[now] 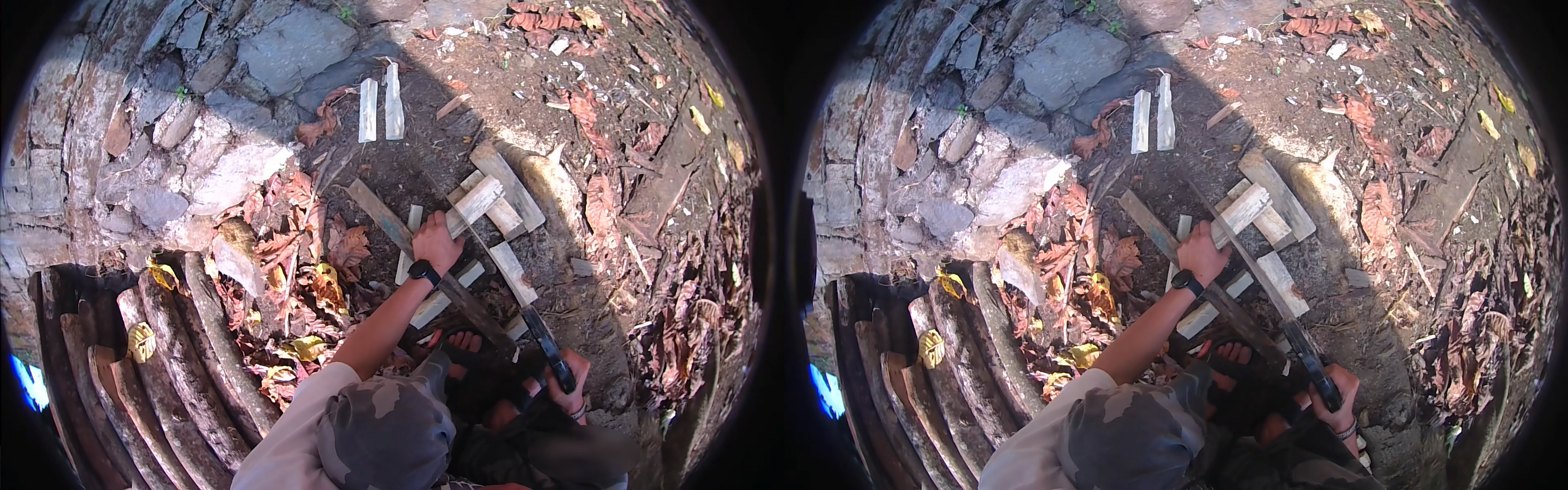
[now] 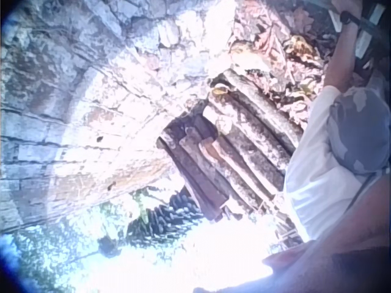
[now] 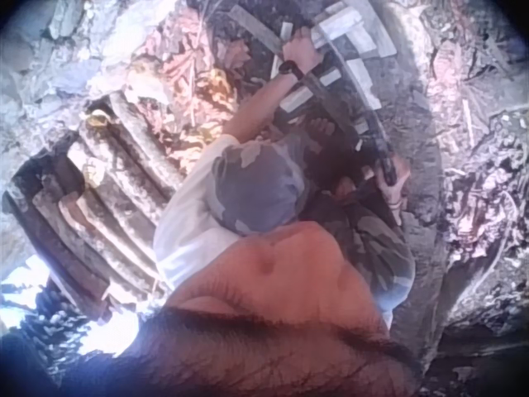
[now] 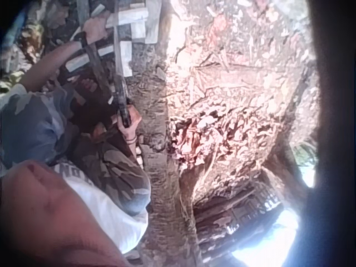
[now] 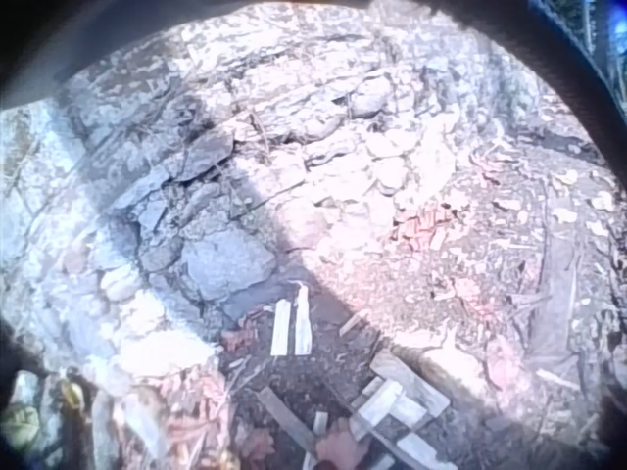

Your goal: The person sits on the ground and uses a hand saw to cut a small piece of light-colored wood resting on a wooden support. They hold the wood steady with their left hand and saw with their right hand, producing small wood pieces.

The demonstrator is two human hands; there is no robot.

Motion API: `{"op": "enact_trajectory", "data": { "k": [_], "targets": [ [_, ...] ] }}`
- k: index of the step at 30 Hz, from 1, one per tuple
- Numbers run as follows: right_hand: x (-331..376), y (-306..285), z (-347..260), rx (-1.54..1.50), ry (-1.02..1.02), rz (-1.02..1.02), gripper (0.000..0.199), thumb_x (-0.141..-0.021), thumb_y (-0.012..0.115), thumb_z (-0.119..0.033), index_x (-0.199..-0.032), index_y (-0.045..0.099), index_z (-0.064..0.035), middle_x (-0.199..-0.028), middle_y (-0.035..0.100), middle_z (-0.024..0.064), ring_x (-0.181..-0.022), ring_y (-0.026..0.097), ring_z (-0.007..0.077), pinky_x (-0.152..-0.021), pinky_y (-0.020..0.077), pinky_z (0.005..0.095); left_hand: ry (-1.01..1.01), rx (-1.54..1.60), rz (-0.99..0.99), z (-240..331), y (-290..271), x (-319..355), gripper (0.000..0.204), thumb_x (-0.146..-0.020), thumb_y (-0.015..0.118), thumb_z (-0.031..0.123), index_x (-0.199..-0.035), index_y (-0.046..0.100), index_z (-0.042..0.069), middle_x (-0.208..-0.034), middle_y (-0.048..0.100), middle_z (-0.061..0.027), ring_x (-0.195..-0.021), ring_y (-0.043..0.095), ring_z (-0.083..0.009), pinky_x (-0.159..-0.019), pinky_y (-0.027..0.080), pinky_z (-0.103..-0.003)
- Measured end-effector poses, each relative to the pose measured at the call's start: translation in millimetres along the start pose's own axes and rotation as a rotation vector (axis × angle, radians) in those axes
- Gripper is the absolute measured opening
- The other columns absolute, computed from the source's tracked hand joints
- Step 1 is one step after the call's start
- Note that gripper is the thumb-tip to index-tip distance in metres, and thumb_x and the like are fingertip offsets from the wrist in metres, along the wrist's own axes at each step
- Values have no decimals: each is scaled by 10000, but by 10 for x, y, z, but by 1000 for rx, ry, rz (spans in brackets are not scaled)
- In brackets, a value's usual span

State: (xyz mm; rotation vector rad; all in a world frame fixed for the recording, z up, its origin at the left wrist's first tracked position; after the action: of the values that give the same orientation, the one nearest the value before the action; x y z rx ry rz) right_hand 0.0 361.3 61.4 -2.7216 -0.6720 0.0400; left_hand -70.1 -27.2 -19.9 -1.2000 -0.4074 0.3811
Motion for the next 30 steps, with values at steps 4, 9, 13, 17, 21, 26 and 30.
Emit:
{"op": "enact_trajectory", "data": {
  "k": [4, 9, 13, 17, 21, 26, 30],
  "targets": [
    [-21, 11, 40, -18, 24, -6, 72, -692, 642, -62, -724, 580, -48, -637, 546, 84, -553, 557, 222, -535, 412, 334, 152, -244, -109, 44, -129, 66, 718, -724, 847, 337, -1281, 538, 4, -1203, 628, -186, -1128, 639, -356, -901, 528, -474],
    [-18, -53, -31, -4, 103, 8, 77, -709, 632, -53, -718, 557, -39, -623, 521, 83, -534, 529, 223, -529, 397, 334, 432, 562, -784, 449, -1301, 567, 832, -804, 809, 485, -1387, 495, -18, -1371, 538, -287, -1244, 569, -408, -1003, 453, -575],
    [-81, -29, -53, -28, 25, -5, 109, -704, 647, -52, -711, 540, -37, -607, 496, 90, -517, 517, 239, -521, 388, 342, -536, 862, -1088, -1237, -1093, 1056, 795, -961, 604, 572, -1517, 416, 36, -1369, 547, -353, -1323, 538, -422, -1068, 436, -552],
    [-81, -12, -40, -21, 13, 31, 118, -690, 655, -52, -710, 539, -39, -607, 494, 95, -517, 515, 261, -518, 383, 350, 140, -789, -1188, -1165, -1624, 1380, 755, -1001, 554, 560, -1543, 412, 54, -1340, 598, -296, -1285, 577, -365, -1065, 462, -477],
    [-94, -42, -82, -3, -2, 46, 120, -679, 656, -54, -708, 540, -37, -617, 502, 109, -526, 525, 295, -523, 388, 358, -743, 271, -1246, -1907, -1101, 2272, 653, -994, 551, 561, -1422, 583, 68, -1330, 610, -283, -1267, 592, -337, -1085, 436, -487],
    [-244, 49, -200, -22, -45, -34, 136, -681, 666, -68, -714, 537, -36, -637, 511, 118, -554, 542, 304, -539, 399, 367, 520, -885, -1208, -1791, -449, 3052, 404, -974, 545, 332, -1293, 665, 114, -1260, 649, -165, -1235, 569, -326, -1109, 364, -530],
    [-4, -110, -69, 16, 37, 22, 141, -680, 672, -79, -718, 542, -40, -642, 517, 118, -566, 549, 310, -547, 404, 371, 464, -379, -826, -759, -1141, 2260, 416, -971, 564, 398, -1237, 674, 98, -1213, 676, -158, -1149, 623, -276, -1072, 424, -477]
  ]
}}
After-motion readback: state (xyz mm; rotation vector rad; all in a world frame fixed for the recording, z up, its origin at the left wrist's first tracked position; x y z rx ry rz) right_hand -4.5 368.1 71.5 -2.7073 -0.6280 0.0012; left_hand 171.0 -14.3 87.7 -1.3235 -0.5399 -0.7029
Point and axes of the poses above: each hand's wrist, its own x-axis away from the middle knuckle, its own y-axis out of the palm, z = x × y, the point moved 9 cm from there along -x, towards the middle knuckle
